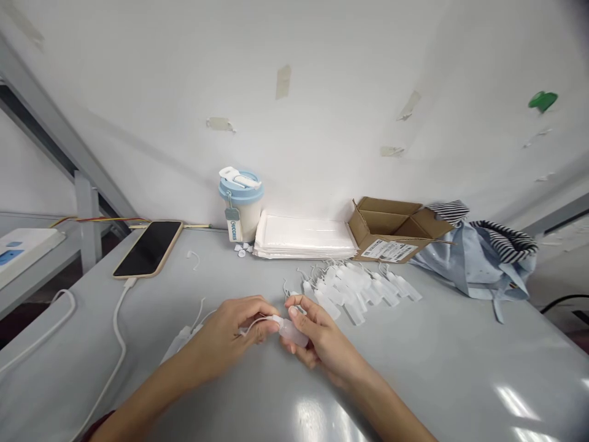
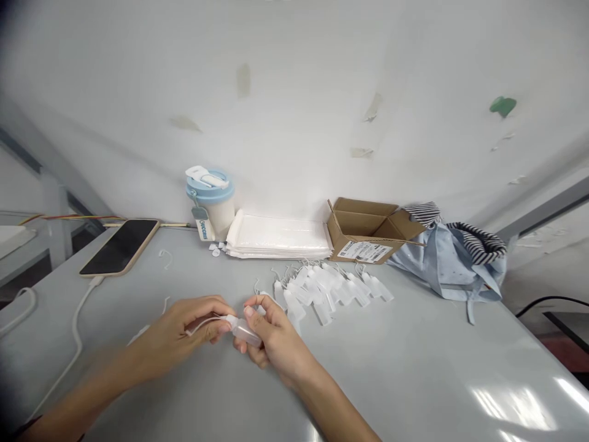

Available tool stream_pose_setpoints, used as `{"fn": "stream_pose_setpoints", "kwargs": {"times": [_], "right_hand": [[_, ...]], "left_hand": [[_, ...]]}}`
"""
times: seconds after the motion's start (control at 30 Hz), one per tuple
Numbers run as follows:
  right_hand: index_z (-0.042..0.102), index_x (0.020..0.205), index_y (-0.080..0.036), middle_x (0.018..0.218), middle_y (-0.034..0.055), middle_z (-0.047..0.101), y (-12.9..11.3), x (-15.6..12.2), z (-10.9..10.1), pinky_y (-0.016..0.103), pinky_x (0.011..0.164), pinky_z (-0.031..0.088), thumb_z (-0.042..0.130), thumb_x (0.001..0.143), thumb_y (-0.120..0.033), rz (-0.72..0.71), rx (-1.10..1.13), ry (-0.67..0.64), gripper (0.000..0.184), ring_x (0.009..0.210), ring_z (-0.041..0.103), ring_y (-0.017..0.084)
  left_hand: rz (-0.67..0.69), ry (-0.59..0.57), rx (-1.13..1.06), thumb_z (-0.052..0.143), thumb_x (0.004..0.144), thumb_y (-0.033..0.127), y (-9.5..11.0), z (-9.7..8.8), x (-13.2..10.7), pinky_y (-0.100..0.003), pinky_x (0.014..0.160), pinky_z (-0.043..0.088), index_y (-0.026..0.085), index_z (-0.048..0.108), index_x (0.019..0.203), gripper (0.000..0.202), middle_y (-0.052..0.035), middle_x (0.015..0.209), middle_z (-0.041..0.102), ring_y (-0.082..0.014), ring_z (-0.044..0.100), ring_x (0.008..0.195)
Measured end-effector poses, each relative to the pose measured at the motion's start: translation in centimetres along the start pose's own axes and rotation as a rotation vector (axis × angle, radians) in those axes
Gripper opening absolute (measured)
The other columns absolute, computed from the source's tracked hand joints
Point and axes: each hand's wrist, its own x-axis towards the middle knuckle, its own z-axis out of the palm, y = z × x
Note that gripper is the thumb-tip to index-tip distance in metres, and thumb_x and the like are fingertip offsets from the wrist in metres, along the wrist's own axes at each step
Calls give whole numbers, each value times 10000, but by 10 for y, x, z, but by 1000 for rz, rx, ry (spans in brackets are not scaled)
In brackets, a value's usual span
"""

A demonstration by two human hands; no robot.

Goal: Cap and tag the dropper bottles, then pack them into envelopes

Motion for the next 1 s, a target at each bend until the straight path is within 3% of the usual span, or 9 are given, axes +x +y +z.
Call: {"fn": "stream_pose_setpoints", "kwargs": {"times": [0.2, 0.3, 0.4, 0.57, 0.8, 1.0], "right_hand": [[405, 1087, -222, 645, -77, 396, 7, -6, 3, 214, 477, 248, 497, 909, -434, -291, -475, 174, 292, 508, 314, 83], [462, 990, -200, 590, -83, 337, 9, -8, 5, 231, 490, 248, 457, 927, -419, -321, -600, 210, 229, 512, 311, 96], [474, 881, -201, 578, -82, 336, 9, -6, 4, 229, 473, 237, 479, 901, -482, -276, -472, 236, 281, 497, 292, 91], [435, 831, -225, 501, -116, 286, 6, -1, 0, 213, 433, 193, 514, 846, -588, -196, -134, 145, 372, 434, 200, 75], [505, 960, -212, 585, -80, 362, 12, -6, 2, 227, 507, 258, 507, 886, -537, -285, -268, 202, 333, 529, 305, 93], [486, 967, -204, 597, -70, 411, 13, -3, 2, 240, 520, 286, 500, 864, -583, -301, -296, 245, 393, 533, 349, 102]], "left_hand": [[-147, 68, 13, 413, 879, 504, 0, 4, 1, -218, 489, 306, 185, 492, 613, 423, 52, 543, 433, -112, 403, 513], [-162, 61, -32, 398, 883, 515, -1, 6, 2, -216, 488, 308, 189, 508, 648, 417, 55, 547, 420, -115, 401, 518], [-91, 71, -16, 411, 890, 468, -3, 10, 3, -223, 524, 338, 196, 587, 788, 339, 38, 617, 497, -133, 461, 580], [-27, 85, -12, 484, 858, 434, -3, 16, 3, -229, 577, 390, 204, 620, 843, 267, 21, 696, 559, -145, 510, 638], [-166, 6, -162, 446, 867, 478, 5, 12, 0, -219, 562, 429, 185, 567, 682, 367, 32, 605, 532, -134, 531, 580], [-174, -13, -216, 430, 864, 488, 5, 12, 2, -209, 526, 415, 184, 487, 612, 398, 40, 556, 504, -120, 508, 538]]}}
